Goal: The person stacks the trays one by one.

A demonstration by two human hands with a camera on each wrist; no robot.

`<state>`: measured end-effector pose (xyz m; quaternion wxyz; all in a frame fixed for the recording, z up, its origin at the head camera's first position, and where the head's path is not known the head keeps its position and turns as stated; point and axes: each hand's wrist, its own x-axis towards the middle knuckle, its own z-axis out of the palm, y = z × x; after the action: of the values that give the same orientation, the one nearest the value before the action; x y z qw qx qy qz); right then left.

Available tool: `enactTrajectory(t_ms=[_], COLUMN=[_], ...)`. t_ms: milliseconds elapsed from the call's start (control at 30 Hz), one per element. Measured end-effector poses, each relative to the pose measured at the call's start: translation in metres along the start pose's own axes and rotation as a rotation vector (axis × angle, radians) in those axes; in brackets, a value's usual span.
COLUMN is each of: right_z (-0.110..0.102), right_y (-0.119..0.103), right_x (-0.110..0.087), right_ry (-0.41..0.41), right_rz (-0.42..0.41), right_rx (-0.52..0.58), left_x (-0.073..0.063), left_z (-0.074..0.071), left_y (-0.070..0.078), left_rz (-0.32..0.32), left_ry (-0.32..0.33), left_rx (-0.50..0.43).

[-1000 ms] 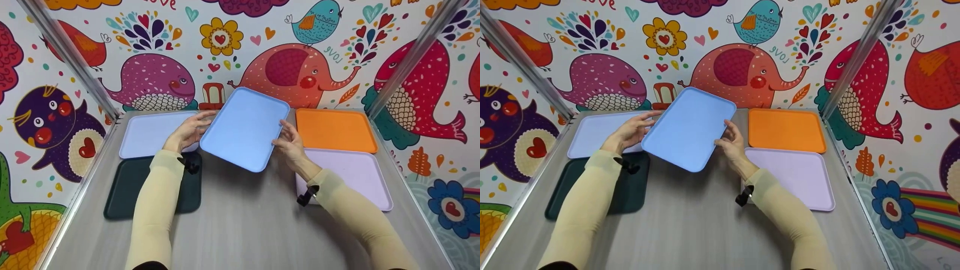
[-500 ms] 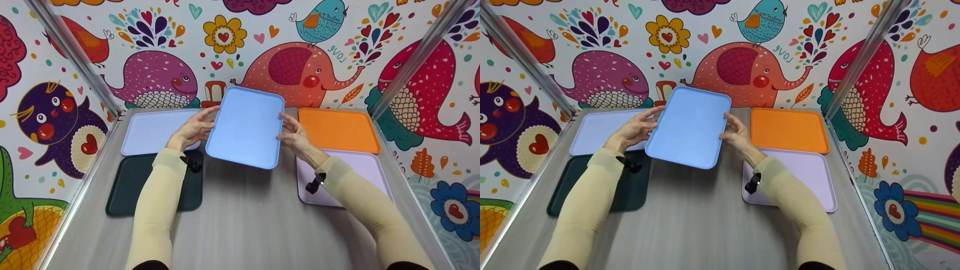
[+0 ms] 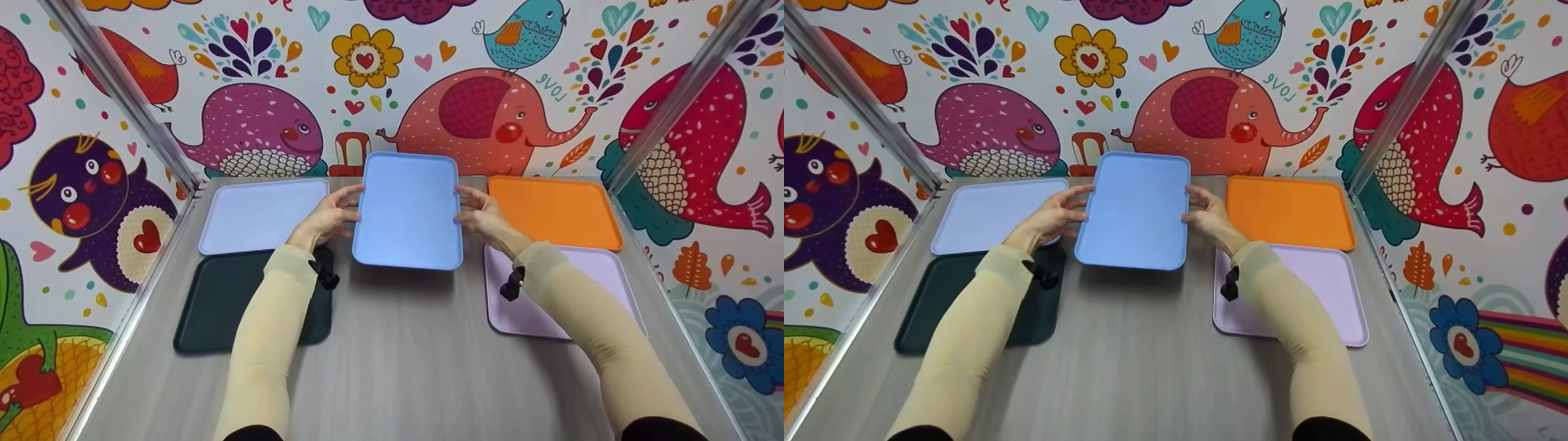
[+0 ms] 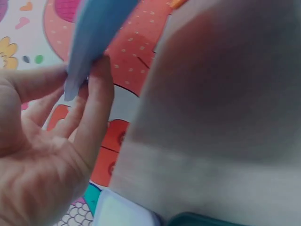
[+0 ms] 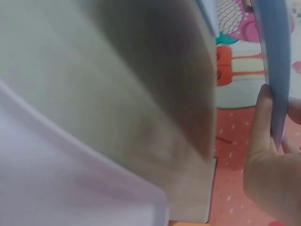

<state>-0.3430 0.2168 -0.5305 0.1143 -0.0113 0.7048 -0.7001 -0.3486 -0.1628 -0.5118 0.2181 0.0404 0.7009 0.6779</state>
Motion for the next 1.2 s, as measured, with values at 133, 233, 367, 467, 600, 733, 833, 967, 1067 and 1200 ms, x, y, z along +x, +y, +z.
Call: enactTrajectory(t_ms=[133,233,367,467,600,733,833,967,1067,1200], right_z=[-0.001,-0.002,-0.002,-0.001,-0.001,-0.002,-0.003,-0.004,-0.003,0.000], right_y=[0.010,0.015,0.020,0.023,0.027,0.029,0.032,0.034,0.035,0.035], right_x=[0.007,0.010,0.014,0.017,0.019,0.019,0.021,0.023,0.023,0.025], right_ry=[0.001,-0.016,-0.038,-0.048,-0.054,-0.047,-0.034,-0.019,-0.005,0.011], right_rz=[0.032,0.058,0.089,0.105,0.115,0.111,0.115,0.126,0.123,0.125], right_rx=[-0.092,-0.142,-0.187,-0.219,-0.292,-0.367,-0.411,-0.489,-0.543,-0.583], left_x=[0.005,0.008,0.011,0.013,0.016,0.019,0.021,0.025,0.027,0.029], left_z=[0.004,0.006,0.009,0.013,0.019,0.025,0.030,0.035,0.038,0.040], left_y=[-0.010,-0.017,-0.026,-0.032,-0.038,-0.040,-0.040,-0.040,-0.041,-0.043], left_rz=[-0.021,-0.032,-0.053,-0.074,-0.091,-0.076,-0.066,-0.068,-0.069,-0.090], left_ry=[0.051,0.076,0.102,0.121,0.138,0.149,0.149,0.150,0.163,0.193], left_rx=[0.069,0.085,0.104,0.131,0.170,0.239,0.288,0.359,0.429,0.526])
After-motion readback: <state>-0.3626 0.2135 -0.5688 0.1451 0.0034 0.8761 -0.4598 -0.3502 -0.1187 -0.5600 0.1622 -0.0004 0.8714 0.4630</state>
